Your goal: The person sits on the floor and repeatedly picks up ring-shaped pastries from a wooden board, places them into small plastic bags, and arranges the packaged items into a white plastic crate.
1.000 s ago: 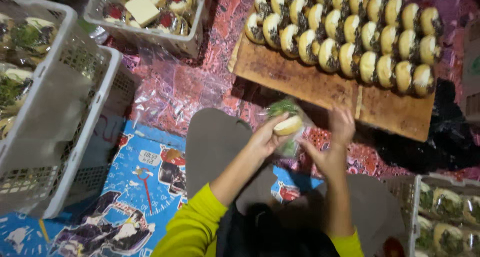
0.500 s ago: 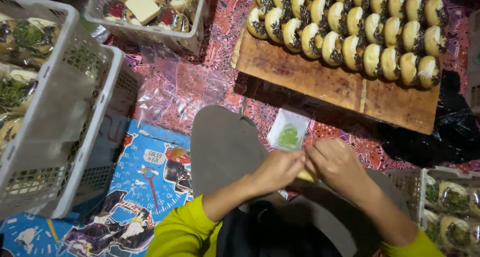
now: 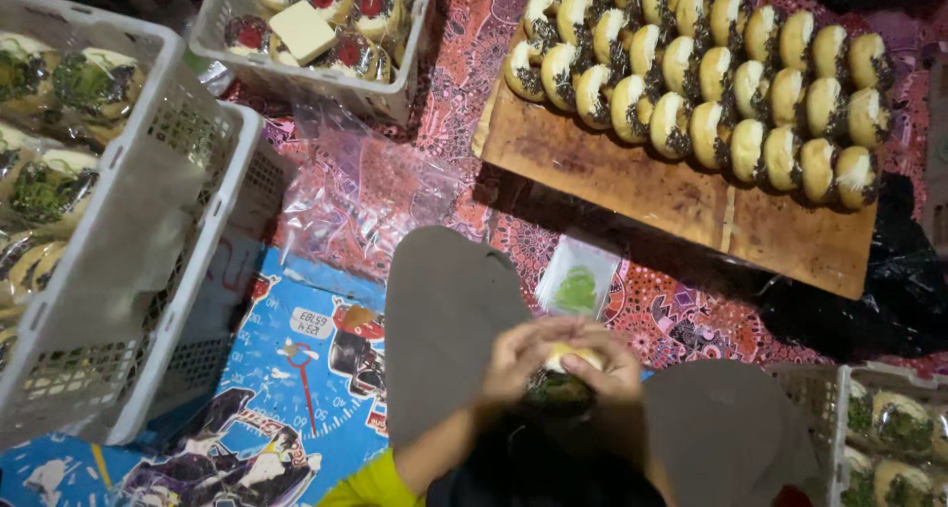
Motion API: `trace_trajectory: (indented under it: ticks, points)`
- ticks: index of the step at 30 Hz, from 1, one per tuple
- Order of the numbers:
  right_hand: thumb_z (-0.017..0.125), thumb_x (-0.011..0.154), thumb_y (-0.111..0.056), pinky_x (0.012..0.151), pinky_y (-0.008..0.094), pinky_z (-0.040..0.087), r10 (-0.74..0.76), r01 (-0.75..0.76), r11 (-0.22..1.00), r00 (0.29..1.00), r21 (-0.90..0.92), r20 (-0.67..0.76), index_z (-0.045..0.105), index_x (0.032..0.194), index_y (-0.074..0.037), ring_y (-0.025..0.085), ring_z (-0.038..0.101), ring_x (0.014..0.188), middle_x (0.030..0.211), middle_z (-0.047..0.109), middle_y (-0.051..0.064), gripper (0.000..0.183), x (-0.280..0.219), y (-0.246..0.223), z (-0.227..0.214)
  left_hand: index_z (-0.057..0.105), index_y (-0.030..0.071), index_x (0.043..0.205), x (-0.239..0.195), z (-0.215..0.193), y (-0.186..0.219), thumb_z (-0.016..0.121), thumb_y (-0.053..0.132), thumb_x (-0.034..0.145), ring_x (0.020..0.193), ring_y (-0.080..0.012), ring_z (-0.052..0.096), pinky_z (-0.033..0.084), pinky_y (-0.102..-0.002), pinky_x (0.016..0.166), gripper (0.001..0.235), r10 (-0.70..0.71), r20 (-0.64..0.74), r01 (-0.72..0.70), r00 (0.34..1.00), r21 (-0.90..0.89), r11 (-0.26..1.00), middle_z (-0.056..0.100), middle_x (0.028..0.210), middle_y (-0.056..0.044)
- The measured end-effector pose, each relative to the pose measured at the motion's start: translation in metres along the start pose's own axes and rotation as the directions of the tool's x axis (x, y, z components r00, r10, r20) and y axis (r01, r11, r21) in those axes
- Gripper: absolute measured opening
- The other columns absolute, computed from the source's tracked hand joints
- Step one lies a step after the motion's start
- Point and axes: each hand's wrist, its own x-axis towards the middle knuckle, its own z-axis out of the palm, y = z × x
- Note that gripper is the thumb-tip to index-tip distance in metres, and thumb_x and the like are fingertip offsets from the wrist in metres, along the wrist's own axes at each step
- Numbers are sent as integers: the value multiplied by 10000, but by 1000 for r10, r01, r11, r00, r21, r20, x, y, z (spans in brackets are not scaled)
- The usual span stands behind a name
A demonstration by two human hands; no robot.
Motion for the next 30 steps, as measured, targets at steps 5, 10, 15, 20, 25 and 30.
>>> trace_trajectory:
  ticks: [5,10,15,20,25,30]
  points:
    - [619,994,-198,951,350,546,40,-7,947,995,320,-96,722,1109,44,223,678,1043,1122,721,155,287,78,7,53,774,-8,1001,6,-45,16,651,132,992,1032,-194,718,557,-333,943,187,426,-447,-24,786,668,744,789,1040,-107]
    - [723,938,-82,869,316,508,-398,399,772,910,-495,113,804,978,9,173,637,1010,1055,680,144,127,100,17,101,792,-1,899,-50,-115,66,828,123,838,821,-176,679,513,-301,767,143,581,-465,322,668,884,338,768,887,-87]
    - [769,959,-53,789,314,538,-58,61,970,998,-237,21,734,968,29,176,673,841,915,730,140,89,95,114,96,676,-38,1138,-107,-168,22,735,152,914,790,-126,757,566,-234,765,301,181,-769,404,613,502,765,801,860,-104]
    - [714,892,-8,785,319,573,263,-269,921,963,280,59,559,1206,-2,202,687,917,1055,686,120,351,100,128,-9,645,1,1336,-58,-158,-24,732,181,930,855,-129,696,549,-260,763,452,-204,-637,628,744,560,541,814,980,-182]
    - [777,795,-57,802,358,572,91,-61,995,869,78,-487,561,1200,13,264,672,950,1098,663,152,465,133,96,-205,351,107,1601,80,-158,-96,760,411,902,1255,-320,605,501,-452,1088,865,-143,-299,324,943,926,197,564,1517,-171]
    - [812,747,-153,869,435,532,-656,-343,121,677,-932,-334,616,1171,27,351,633,999,1124,635,202,501,176,117,-238,193,232,1605,171,-174,-154,882,561,671,1569,-375,10,89,-764,1149,1205,-420,-342,-24,840,751,-660,160,1699,-97]
